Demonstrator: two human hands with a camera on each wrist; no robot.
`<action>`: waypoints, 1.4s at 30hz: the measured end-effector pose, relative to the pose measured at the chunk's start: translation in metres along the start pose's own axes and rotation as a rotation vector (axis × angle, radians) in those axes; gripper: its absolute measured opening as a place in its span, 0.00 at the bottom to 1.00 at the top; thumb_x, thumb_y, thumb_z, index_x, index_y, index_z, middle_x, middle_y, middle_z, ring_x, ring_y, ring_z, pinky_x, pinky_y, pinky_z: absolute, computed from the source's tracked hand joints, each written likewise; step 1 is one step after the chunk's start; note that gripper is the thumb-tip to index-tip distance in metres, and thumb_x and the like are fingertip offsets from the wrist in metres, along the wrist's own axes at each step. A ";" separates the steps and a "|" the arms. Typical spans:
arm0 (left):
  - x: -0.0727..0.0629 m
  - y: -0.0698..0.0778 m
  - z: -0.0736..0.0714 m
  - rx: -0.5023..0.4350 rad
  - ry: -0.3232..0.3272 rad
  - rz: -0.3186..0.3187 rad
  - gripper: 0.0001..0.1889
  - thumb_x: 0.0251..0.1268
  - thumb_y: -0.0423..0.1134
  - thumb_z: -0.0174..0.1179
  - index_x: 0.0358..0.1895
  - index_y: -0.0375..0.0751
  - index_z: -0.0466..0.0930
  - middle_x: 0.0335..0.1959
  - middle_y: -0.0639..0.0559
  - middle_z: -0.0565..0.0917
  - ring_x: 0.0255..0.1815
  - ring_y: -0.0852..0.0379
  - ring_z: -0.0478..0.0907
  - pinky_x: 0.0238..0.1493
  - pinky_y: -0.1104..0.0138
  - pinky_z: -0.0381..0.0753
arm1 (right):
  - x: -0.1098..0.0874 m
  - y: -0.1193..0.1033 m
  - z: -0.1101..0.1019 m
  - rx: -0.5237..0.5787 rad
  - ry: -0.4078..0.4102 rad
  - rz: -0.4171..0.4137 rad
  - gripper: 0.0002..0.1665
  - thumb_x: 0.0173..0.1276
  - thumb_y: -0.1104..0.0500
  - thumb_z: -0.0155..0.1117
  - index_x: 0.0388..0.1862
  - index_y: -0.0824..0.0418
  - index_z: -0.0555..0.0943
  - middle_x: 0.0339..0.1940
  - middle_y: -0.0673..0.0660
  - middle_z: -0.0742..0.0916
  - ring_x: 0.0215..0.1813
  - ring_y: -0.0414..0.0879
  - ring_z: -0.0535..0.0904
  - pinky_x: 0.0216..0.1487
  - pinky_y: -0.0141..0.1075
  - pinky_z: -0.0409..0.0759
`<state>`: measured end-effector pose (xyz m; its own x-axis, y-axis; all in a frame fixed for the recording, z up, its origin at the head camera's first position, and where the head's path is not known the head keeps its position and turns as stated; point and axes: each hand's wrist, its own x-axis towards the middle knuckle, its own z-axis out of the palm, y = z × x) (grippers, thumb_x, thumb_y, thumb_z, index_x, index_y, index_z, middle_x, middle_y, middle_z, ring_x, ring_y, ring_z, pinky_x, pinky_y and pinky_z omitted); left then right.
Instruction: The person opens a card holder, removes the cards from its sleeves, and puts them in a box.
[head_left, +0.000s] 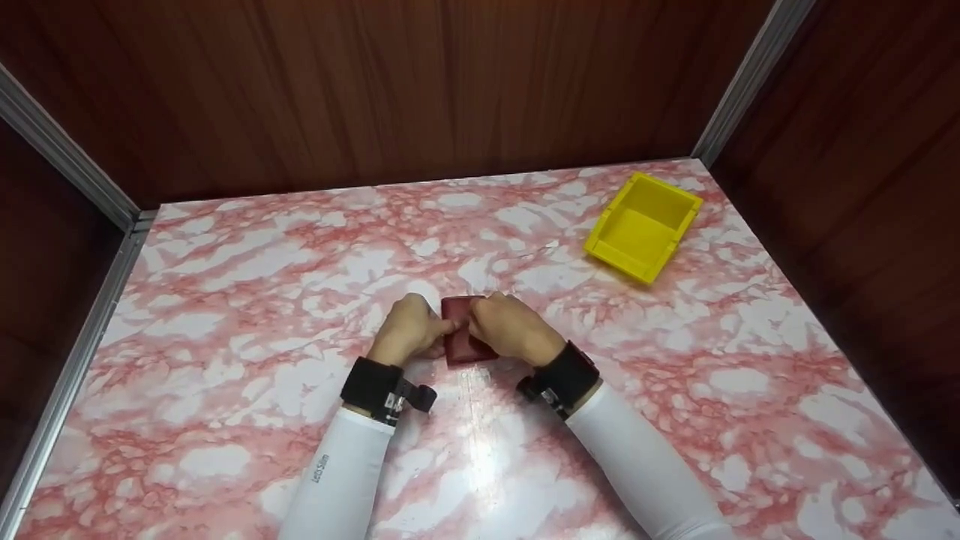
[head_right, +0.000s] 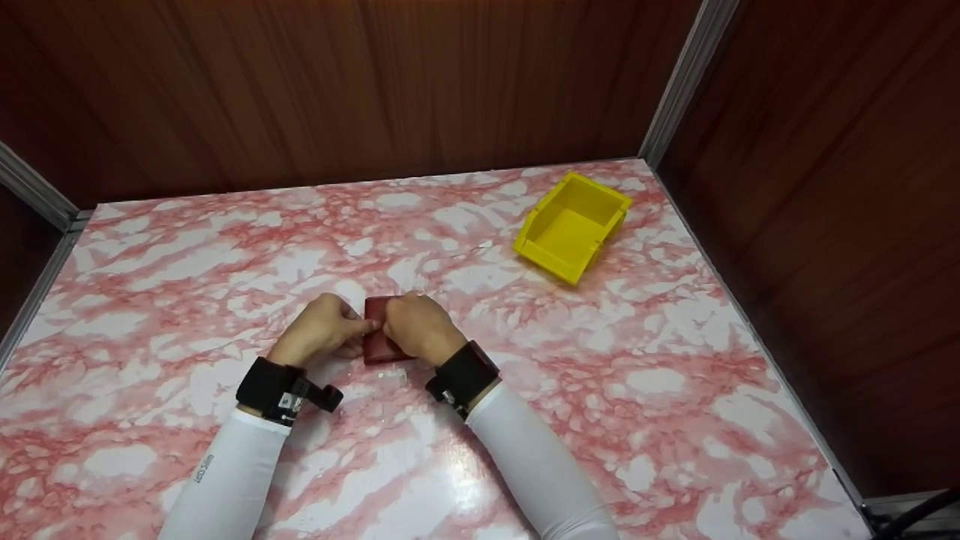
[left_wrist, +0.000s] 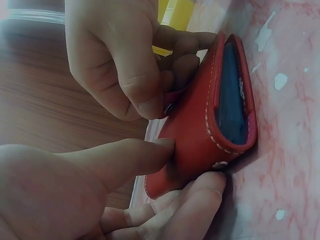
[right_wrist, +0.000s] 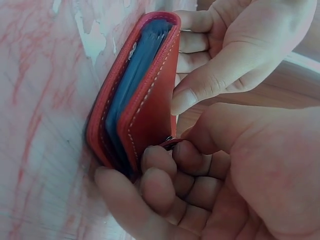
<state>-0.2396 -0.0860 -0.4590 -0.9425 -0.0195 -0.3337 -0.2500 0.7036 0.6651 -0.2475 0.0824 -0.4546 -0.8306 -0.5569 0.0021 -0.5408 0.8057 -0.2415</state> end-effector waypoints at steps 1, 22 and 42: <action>0.000 0.000 0.000 -0.007 -0.002 -0.002 0.12 0.53 0.45 0.63 0.22 0.39 0.78 0.19 0.45 0.84 0.16 0.56 0.81 0.13 0.73 0.74 | 0.000 0.001 0.000 0.010 -0.004 0.002 0.10 0.67 0.55 0.54 0.27 0.58 0.76 0.21 0.53 0.79 0.22 0.44 0.73 0.23 0.33 0.72; 0.008 -0.004 0.002 -0.107 0.018 -0.001 0.15 0.54 0.48 0.65 0.24 0.38 0.78 0.17 0.44 0.84 0.16 0.55 0.82 0.13 0.73 0.76 | 0.007 0.021 -0.010 0.150 -0.052 0.049 0.11 0.70 0.55 0.46 0.29 0.57 0.73 0.21 0.50 0.75 0.24 0.43 0.71 0.26 0.32 0.71; 0.006 -0.004 0.006 -0.158 0.041 -0.018 0.17 0.52 0.49 0.67 0.24 0.39 0.77 0.18 0.42 0.83 0.16 0.54 0.81 0.19 0.66 0.82 | -0.009 0.054 -0.031 0.049 -0.161 0.314 0.06 0.57 0.54 0.60 0.28 0.55 0.76 0.25 0.52 0.81 0.29 0.48 0.74 0.25 0.36 0.69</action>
<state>-0.2427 -0.0846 -0.4672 -0.9448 -0.0624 -0.3216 -0.2961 0.5826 0.7569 -0.2732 0.1377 -0.4381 -0.9217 -0.3110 -0.2317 -0.2520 0.9344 -0.2519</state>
